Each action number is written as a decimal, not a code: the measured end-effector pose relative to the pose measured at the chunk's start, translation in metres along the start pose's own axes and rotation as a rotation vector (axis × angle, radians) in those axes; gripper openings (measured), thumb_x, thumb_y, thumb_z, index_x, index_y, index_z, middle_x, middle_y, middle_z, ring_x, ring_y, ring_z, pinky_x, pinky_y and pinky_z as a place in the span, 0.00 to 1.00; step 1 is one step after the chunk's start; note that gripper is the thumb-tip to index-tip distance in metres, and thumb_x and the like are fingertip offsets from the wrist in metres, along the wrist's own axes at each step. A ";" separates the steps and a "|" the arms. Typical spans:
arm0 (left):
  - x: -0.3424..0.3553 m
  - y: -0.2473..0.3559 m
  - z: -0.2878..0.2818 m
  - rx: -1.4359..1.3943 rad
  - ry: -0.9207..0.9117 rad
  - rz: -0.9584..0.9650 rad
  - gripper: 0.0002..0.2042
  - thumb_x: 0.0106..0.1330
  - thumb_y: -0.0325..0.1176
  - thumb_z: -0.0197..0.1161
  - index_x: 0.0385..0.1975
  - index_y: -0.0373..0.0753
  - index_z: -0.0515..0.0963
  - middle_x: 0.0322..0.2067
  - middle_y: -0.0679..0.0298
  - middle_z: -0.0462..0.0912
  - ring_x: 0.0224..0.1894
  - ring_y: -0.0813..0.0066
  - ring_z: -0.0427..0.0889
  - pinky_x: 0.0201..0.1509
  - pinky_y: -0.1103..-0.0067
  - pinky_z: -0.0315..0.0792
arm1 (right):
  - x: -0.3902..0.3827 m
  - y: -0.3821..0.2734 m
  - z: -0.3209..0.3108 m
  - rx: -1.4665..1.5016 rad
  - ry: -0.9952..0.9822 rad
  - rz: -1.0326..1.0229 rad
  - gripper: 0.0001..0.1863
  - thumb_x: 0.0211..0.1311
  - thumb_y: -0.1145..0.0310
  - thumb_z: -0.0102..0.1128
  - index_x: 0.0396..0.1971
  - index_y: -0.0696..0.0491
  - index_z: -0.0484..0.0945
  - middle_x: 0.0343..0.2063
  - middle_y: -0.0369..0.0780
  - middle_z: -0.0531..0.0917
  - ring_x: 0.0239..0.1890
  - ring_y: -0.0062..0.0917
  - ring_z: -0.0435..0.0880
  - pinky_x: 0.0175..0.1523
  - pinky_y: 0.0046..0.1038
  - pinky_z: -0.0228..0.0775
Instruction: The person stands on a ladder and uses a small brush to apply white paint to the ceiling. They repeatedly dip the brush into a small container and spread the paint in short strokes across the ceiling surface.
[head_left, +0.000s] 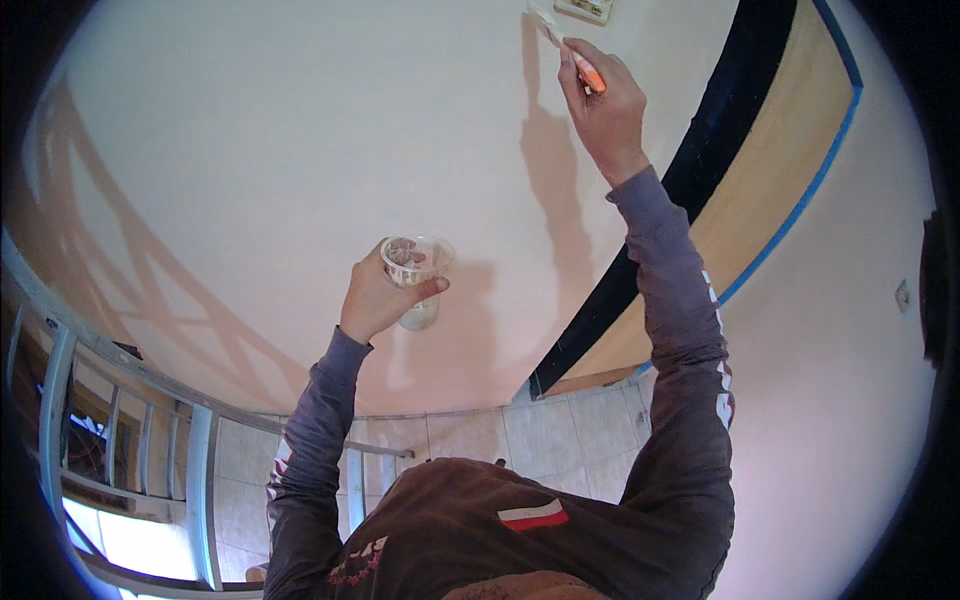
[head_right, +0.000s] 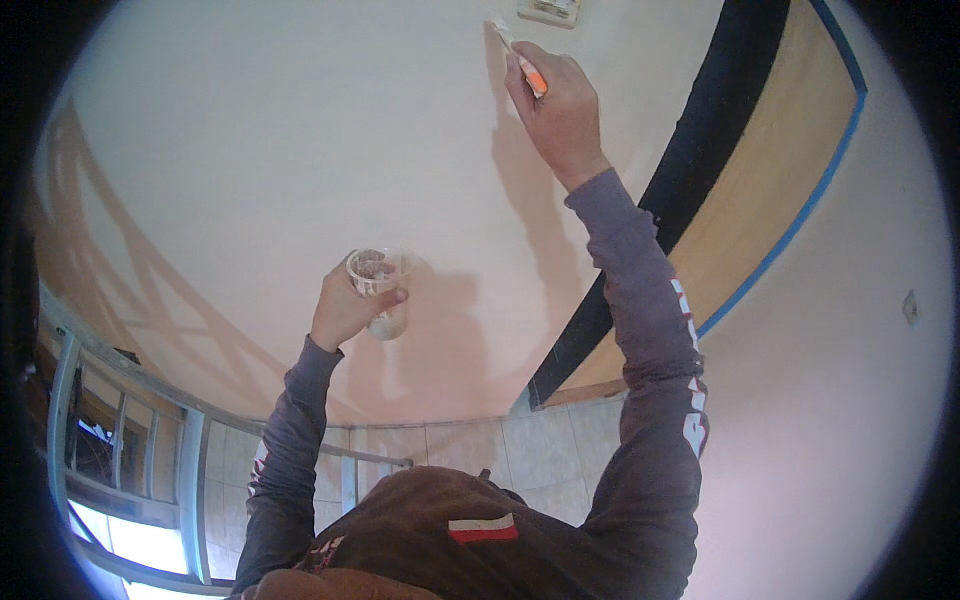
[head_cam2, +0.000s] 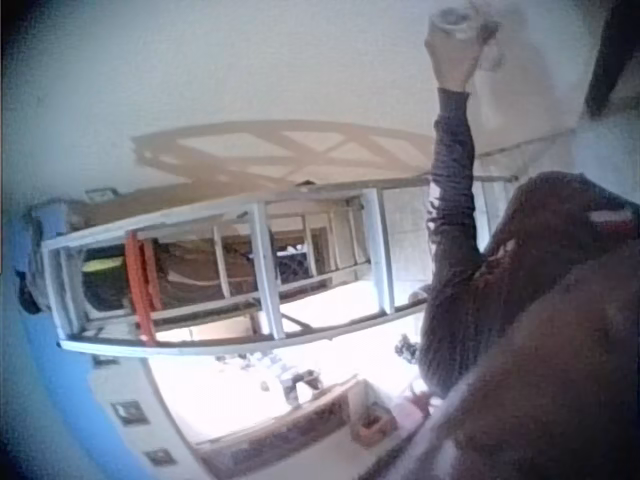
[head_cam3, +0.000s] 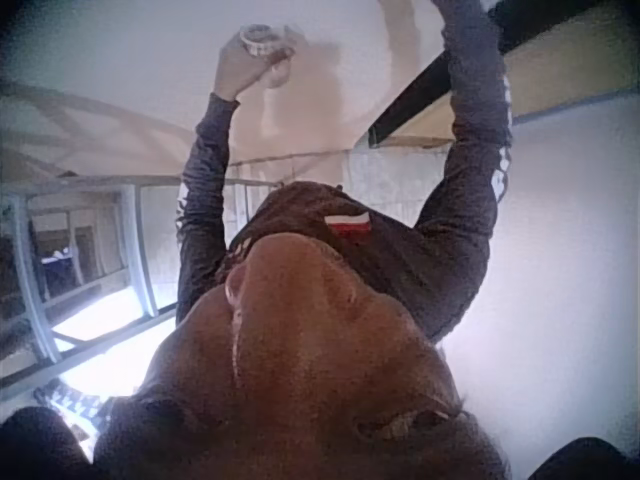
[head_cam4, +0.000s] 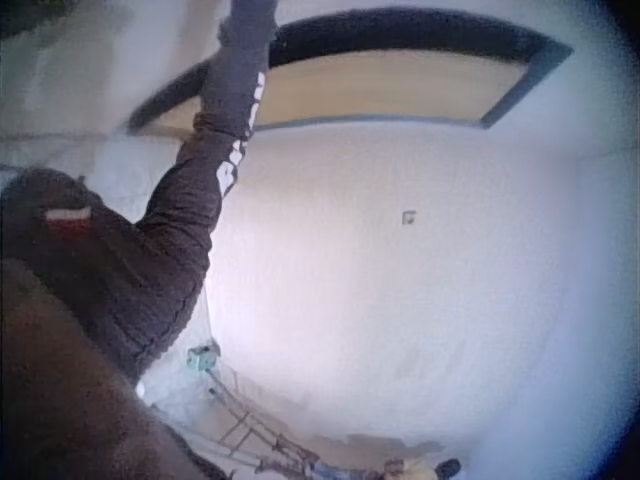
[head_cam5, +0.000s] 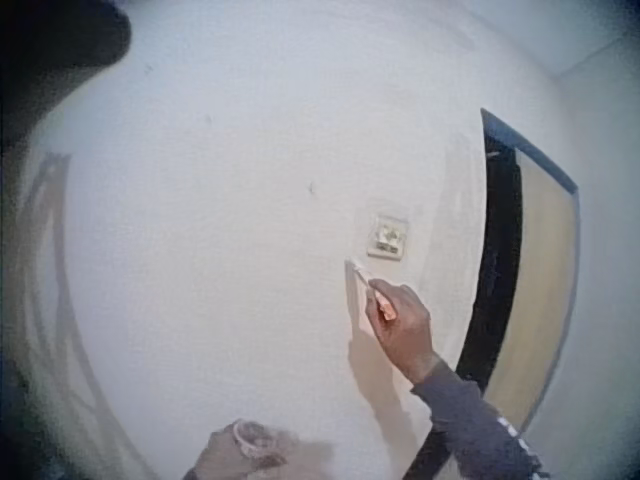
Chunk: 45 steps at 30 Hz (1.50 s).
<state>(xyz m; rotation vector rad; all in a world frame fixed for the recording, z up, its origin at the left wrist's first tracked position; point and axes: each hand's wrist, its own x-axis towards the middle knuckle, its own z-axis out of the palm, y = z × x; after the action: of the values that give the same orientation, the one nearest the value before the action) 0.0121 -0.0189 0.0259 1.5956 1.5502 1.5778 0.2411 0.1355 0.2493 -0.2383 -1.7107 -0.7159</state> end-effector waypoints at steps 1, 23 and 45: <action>0.001 -0.001 -0.001 0.022 -0.007 -0.016 0.29 0.48 0.38 0.84 0.47 0.32 0.79 0.42 0.58 0.88 0.44 0.70 0.87 0.52 0.73 0.80 | -0.004 0.001 0.003 0.116 0.041 0.133 0.10 0.67 0.69 0.65 0.45 0.56 0.82 0.30 0.40 0.86 0.33 0.26 0.85 0.40 0.27 0.77; 0.000 -0.004 -0.002 0.022 -0.008 -0.005 0.28 0.48 0.36 0.83 0.48 0.32 0.79 0.42 0.59 0.87 0.44 0.73 0.86 0.51 0.74 0.80 | 0.076 -0.002 0.004 0.068 0.108 -0.076 0.14 0.67 0.72 0.61 0.50 0.58 0.81 0.39 0.49 0.84 0.43 0.44 0.83 0.44 0.40 0.78; -0.001 0.002 0.000 0.040 -0.002 -0.060 0.29 0.47 0.36 0.83 0.49 0.32 0.79 0.44 0.58 0.87 0.45 0.72 0.86 0.52 0.74 0.80 | 0.092 0.017 0.052 -0.134 -0.110 -0.263 0.18 0.63 0.76 0.58 0.53 0.60 0.78 0.41 0.50 0.82 0.47 0.44 0.81 0.52 0.38 0.77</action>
<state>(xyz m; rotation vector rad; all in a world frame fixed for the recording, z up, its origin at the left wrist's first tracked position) 0.0128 -0.0204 0.0276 1.5559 1.6224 1.5220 0.1830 0.1590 0.3361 -0.1478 -1.8202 -1.0296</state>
